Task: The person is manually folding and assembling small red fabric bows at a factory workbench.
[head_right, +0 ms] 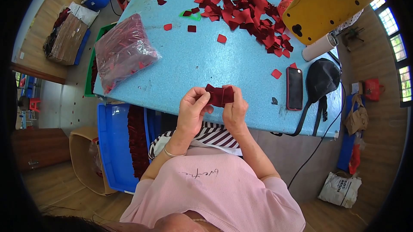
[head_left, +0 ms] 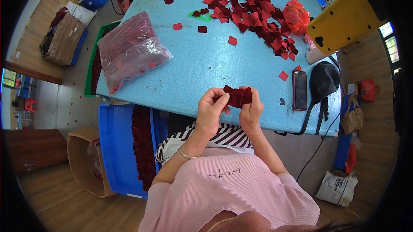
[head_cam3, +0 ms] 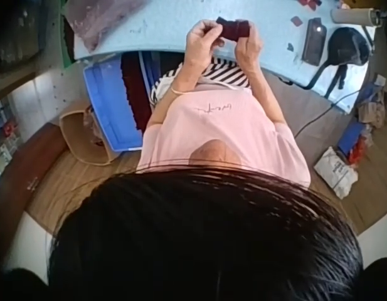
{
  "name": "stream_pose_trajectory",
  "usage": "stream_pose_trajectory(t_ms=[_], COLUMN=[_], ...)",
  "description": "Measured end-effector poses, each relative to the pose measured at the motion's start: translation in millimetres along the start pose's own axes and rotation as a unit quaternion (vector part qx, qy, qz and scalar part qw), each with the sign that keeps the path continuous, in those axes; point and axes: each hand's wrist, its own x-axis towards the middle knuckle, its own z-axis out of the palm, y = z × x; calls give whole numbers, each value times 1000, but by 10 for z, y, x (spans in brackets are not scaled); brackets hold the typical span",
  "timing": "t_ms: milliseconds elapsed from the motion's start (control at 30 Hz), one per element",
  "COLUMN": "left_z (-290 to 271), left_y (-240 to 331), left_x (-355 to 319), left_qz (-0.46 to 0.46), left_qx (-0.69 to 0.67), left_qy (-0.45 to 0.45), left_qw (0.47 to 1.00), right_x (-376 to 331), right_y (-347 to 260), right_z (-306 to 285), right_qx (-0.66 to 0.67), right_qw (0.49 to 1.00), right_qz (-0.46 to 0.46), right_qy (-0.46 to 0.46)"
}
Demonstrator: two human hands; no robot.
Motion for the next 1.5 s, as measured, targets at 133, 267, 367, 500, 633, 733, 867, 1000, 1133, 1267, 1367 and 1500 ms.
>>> stream_pose_trajectory(t_ms=[133, 267, 367, 500, 633, 733, 867, 1000, 1133, 1267, 1367, 1500], left_z=[38, 54, 7, 3, 26, 27, 193, 188, 163, 110, 179, 189], left_y=[-71, 35, 56, 62, 140, 134, 165, 55, 83, 169, 157, 91], left_x=[-21, -32, -21, -14, 23, 61, 30, 69, 89, 108, 86, 75], left_qz=[104, -16, -50, -25, 11, 72, 90, 109, 101, 46, 59, 114], left_qx=[32, -40, -48, -33, 5, 89, 106, 43, 9, 94, 78, 81], left_qy=[-13, -1, -45, -41, -5, -17, -22, -2, -52, -111, -96, -80], left_qw=[994, 999, 997, 998, 1000, 993, 990, 993, 993, 988, 991, 987], right_x=[-3, -31, -46, -30, -13, 10, 54, 122, 137, 156, 145, 137], right_y=[12, 60, 77, 69, 68, -9, -27, -125, -102, -80, -68, -99], right_z=[-15, 20, 31, 30, 54, 43, 69, 53, 23, -20, -15, 16], right_qx=[4, 4, -6, -14, -14, -4, 29, 42, 2, -11, -24, -43], right_qw=[1000, 1000, 1000, 999, 999, 999, 1000, 999, 1000, 1000, 999, 998], right_qz=[11, 5, -12, -29, -41, -29, -2, 23, -6, -26, -44, -52], right_qy=[-16, -3, -6, 1, -1, -13, 3, 2, 5, 11, 3, 2])
